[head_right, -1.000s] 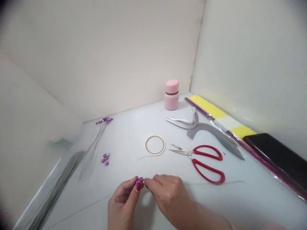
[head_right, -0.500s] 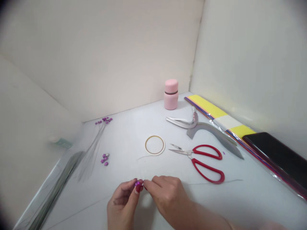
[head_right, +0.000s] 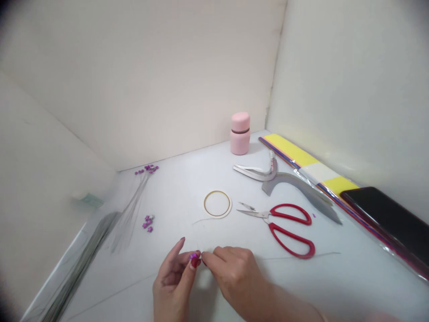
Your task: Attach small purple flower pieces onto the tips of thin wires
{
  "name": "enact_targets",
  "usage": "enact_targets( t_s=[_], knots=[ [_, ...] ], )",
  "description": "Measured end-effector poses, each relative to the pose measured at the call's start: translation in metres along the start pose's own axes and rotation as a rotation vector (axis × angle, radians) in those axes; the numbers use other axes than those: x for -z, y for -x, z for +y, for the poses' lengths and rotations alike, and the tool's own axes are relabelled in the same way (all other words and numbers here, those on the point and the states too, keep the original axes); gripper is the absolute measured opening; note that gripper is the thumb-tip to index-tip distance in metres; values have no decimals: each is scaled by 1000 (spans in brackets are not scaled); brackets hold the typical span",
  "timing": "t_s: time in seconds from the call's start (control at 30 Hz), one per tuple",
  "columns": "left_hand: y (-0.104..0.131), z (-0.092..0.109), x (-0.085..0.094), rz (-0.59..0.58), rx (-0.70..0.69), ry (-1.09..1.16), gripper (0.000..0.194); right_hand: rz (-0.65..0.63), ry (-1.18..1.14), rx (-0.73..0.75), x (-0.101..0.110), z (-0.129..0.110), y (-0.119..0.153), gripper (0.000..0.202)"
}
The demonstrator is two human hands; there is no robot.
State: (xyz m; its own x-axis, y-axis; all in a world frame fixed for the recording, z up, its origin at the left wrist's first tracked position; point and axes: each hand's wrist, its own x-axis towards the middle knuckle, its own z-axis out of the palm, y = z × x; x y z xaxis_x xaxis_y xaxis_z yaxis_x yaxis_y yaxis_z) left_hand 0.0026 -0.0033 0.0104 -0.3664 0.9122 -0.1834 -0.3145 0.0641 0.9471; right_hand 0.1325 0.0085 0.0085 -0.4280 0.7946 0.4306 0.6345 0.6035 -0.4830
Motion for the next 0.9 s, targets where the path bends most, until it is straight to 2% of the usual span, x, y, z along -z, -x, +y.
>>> enact_targets(
  t_s=[0.17, 0.4, 0.53, 0.67, 0.9],
  knots=[
    [-2, 0, 1, -71, 48, 25, 49, 3, -1, -9, 1, 0, 1, 25],
    [-4, 2, 5, -112, 107, 52, 53, -66, -155, -181, 6, 1, 0, 21],
    [-7, 2, 7, -90, 113, 1, 45, -49, -291, -255, 13, -3, -6, 21],
    [-7, 2, 8, -92, 94, -37, 31, -73, -320, -296, 19, -8, -10, 21],
    [-1, 1, 7, -301, 30, 6, 21, -93, -373, -319, 18, -15, -10, 20]
  ],
)
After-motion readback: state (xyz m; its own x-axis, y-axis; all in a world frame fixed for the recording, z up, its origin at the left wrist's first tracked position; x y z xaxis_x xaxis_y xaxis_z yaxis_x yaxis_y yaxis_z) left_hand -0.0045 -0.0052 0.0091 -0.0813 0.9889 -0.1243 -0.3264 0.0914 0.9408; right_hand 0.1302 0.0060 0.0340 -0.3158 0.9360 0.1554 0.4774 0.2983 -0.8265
